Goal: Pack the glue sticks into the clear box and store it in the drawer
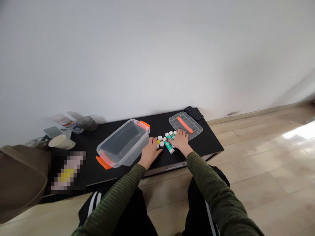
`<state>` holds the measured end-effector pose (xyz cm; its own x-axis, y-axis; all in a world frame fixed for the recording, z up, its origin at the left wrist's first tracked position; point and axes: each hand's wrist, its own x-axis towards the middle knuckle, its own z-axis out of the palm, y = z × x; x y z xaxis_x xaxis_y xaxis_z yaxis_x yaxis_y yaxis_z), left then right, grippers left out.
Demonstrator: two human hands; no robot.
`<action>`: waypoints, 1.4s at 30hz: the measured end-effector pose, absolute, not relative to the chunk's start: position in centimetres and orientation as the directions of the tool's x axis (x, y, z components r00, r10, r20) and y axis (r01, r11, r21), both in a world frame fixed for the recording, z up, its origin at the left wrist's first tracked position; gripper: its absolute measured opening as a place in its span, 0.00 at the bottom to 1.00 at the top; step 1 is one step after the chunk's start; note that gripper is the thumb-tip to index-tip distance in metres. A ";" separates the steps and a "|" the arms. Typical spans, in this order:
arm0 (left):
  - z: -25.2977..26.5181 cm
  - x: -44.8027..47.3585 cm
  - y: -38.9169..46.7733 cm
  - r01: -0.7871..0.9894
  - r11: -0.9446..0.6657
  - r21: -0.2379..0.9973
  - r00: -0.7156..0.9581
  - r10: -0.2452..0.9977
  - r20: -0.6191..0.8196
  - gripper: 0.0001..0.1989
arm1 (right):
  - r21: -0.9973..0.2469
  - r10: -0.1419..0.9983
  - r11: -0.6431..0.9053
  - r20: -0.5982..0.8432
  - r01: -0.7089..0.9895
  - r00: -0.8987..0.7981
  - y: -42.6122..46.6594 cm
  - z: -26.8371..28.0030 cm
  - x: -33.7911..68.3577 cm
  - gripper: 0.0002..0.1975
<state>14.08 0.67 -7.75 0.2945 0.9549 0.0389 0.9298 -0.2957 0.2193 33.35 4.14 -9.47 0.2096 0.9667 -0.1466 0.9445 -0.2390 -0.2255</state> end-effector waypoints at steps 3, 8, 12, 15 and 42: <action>-5.5 13.1 -1.3 0.902 -0.379 0.209 0.349 0.922 0.166 0.25 | -0.271 0.991 -0.133 -0.035 0.953 0.128 3.8 -8.2 33.0 0.40; -3.2 10.0 -3.9 0.871 -0.245 0.425 0.113 0.943 0.312 0.31 | -0.402 0.974 0.214 0.020 0.890 -0.226 1.8 -5.7 31.9 0.19; -3.2 8.1 -3.6 0.841 -0.202 0.501 0.073 0.962 0.265 0.30 | -0.408 0.860 0.450 -0.040 0.794 -0.508 -0.9 -6.0 29.8 0.16; -3.8 7.6 -2.6 0.832 -0.233 0.504 0.113 0.960 0.257 0.30 | -0.371 0.791 0.556 -0.036 0.743 -0.610 -2.0 -7.3 27.9 0.21; -2.1 9.1 -2.8 0.102 0.008 0.995 0.732 0.677 -0.080 0.45 | -0.915 0.604 0.203 -0.163 0.348 -0.780 -2.6 -1.3 33.6 0.20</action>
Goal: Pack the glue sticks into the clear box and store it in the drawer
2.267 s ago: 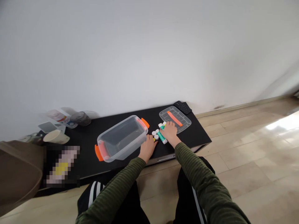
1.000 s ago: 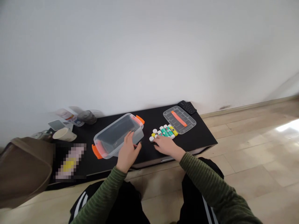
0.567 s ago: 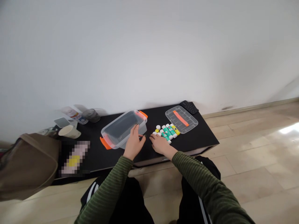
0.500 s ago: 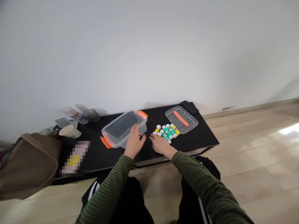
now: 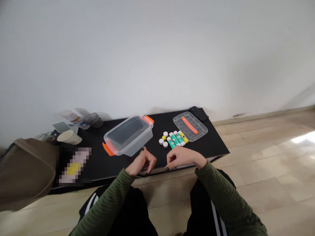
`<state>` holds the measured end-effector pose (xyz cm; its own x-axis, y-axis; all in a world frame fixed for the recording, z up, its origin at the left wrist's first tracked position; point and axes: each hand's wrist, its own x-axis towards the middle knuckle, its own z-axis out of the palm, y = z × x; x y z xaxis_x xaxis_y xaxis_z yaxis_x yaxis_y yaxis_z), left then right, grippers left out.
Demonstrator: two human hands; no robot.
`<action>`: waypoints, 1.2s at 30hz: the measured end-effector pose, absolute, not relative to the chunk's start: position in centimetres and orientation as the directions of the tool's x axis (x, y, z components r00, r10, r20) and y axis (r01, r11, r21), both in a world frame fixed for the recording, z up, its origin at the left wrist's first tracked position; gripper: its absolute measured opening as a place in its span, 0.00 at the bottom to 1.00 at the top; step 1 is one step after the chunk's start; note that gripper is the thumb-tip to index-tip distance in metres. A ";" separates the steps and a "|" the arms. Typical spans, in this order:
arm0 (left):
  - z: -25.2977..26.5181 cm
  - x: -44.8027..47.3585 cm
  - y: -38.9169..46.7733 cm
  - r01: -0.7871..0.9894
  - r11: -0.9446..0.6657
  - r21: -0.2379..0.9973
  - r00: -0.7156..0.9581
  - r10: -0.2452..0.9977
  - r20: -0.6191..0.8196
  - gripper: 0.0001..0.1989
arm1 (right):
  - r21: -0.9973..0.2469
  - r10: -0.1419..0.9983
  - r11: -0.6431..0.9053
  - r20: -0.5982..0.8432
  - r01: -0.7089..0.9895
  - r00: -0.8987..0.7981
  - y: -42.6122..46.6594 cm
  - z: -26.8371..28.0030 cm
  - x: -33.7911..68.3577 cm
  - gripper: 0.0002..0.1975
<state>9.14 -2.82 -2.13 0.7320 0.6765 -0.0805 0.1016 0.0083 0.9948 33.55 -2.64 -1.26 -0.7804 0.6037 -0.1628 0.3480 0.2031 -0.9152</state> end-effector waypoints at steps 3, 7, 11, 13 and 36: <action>-2.2 9.6 -1.9 -0.086 0.274 0.958 0.748 0.653 -0.119 0.45 | -0.996 0.603 0.024 -0.058 0.091 -0.796 -2.4 -0.7 33.9 0.40; -2.3 10.7 -0.3 -0.077 0.459 0.885 0.703 0.654 -0.279 0.42 | -0.967 0.691 -0.243 -0.116 -0.078 -0.713 -1.1 -1.4 33.1 0.45; -2.8 11.8 0.7 0.009 0.466 0.885 0.668 0.656 -0.352 0.41 | -0.928 0.734 -0.362 -0.227 -0.085 -0.640 0.3 -2.2 33.0 0.42; -3.3 12.0 0.9 0.040 0.411 0.911 0.636 0.692 -0.341 0.41 | -0.933 0.769 -0.353 -0.243 -0.076 -0.591 0.7 -2.3 33.4 0.42; -8.3 15.8 6.7 0.870 -0.148 0.470 0.167 0.986 0.002 0.04 | -0.267 0.959 -0.223 -0.233 0.938 0.162 4.3 -6.7 36.8 0.10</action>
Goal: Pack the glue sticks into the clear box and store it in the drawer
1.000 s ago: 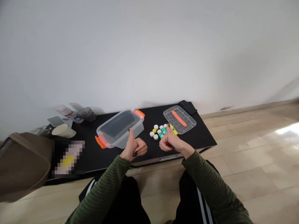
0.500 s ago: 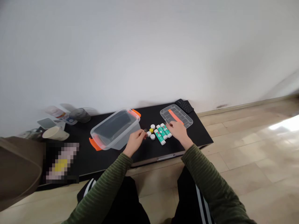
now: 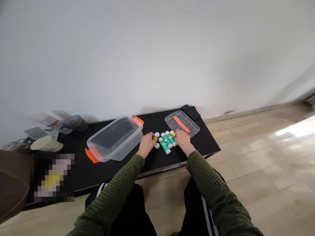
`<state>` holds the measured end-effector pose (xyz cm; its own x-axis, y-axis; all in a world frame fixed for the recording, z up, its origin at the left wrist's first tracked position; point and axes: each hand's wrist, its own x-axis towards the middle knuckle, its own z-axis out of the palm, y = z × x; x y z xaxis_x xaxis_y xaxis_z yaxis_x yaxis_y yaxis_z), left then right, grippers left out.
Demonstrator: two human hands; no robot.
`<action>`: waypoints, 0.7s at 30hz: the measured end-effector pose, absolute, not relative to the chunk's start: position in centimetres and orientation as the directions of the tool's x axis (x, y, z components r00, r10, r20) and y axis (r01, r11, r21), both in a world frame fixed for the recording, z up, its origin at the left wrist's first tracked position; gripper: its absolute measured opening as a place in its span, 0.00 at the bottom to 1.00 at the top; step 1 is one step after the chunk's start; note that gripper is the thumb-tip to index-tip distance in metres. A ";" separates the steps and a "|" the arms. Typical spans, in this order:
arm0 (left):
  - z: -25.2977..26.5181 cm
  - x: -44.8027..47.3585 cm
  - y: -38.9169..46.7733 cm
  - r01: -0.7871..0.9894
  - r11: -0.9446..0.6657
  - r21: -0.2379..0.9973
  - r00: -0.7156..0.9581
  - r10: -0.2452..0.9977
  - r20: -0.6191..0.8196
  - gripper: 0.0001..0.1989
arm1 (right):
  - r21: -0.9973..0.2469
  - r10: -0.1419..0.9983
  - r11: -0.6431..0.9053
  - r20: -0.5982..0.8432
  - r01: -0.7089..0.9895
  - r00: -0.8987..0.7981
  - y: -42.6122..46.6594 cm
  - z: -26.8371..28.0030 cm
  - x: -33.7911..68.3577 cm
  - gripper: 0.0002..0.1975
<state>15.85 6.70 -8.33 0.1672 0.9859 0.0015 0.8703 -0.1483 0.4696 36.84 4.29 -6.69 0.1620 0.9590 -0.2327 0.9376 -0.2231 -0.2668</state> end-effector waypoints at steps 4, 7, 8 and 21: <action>-8.3 16.0 7.1 0.882 -0.097 0.462 0.135 0.989 -0.051 0.07 | -0.242 0.961 -0.222 -0.217 0.945 0.171 4.5 -6.9 36.5 0.11; -8.3 15.9 7.4 0.879 -0.092 0.467 0.137 0.988 -0.064 0.07 | -0.233 0.961 -0.217 -0.220 0.948 0.166 4.6 -6.8 36.4 0.10; -8.3 15.9 7.4 0.878 -0.095 0.470 0.142 0.988 -0.064 0.07 | -0.229 0.961 -0.215 -0.222 0.949 0.164 4.6 -6.7 36.4 0.10; -7.8 15.1 6.8 0.813 -0.208 0.544 0.183 0.978 0.100 0.10 | -0.159 0.944 -0.215 -0.287 0.964 0.163 4.0 -6.1 34.5 0.14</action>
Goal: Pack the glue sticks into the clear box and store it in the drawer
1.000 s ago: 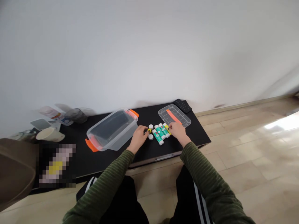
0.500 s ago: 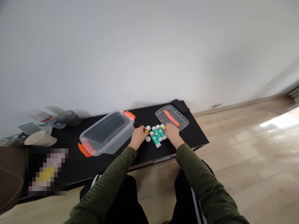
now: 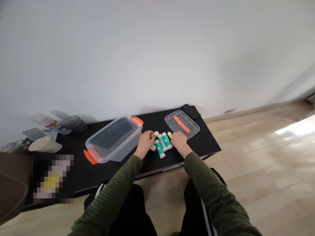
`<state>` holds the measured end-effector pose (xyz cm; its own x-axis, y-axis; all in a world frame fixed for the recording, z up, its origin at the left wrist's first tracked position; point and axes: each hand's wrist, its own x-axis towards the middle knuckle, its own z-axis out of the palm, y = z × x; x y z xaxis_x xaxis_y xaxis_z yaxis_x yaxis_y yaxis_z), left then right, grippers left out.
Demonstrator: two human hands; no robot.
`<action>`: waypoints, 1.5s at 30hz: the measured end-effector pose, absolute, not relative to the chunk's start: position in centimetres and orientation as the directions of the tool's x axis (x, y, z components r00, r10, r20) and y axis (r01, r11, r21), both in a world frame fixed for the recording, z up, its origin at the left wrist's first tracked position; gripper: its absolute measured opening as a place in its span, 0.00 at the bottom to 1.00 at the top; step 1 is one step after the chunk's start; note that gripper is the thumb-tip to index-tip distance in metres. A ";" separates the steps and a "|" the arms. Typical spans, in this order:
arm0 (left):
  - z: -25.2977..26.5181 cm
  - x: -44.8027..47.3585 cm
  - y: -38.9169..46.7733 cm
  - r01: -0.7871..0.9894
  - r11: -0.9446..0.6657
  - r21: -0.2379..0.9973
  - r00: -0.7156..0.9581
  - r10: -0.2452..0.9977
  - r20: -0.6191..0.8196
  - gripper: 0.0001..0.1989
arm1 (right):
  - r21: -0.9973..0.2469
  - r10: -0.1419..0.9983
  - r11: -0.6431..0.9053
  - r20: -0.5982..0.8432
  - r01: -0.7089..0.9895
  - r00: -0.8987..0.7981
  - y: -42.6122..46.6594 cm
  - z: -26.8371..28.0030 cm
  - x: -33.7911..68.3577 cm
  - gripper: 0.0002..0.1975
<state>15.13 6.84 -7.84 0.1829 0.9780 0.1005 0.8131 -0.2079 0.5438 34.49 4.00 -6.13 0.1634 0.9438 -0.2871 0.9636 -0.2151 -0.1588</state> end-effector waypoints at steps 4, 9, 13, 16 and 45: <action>-8.2 14.7 7.3 0.677 -0.113 0.727 0.125 0.991 0.038 0.10 | -0.191 0.954 -0.223 -0.243 0.956 0.174 4.0 -5.7 34.6 0.15; -8.5 14.7 7.9 0.115 0.141 0.983 0.095 0.984 -0.152 0.11 | -0.371 0.986 -0.144 -0.136 0.917 0.099 3.1 -4.7 34.5 0.13; -8.1 14.9 7.5 -0.200 0.248 0.948 0.163 0.962 -0.217 0.13 | -0.510 0.999 0.020 -0.033 0.860 -0.043 2.0 -4.6 33.8 0.11; -7.4 14.9 7.0 -0.304 0.299 0.905 0.232 0.944 -0.234 0.13 | -0.516 0.995 0.093 0.024 0.852 -0.095 1.6 -4.8 33.5 0.11; -5.3 14.6 4.9 0.110 -0.028 0.994 0.198 0.980 0.006 0.22 | -0.750 0.996 0.080 0.031 0.657 -0.085 2.2 -4.7 36.4 0.12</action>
<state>14.58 4.94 -5.28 0.1983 0.9801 0.0059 0.1095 -0.0282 0.9936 36.37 2.24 -4.66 -0.0848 0.9959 0.0314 0.6569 0.0796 -0.7498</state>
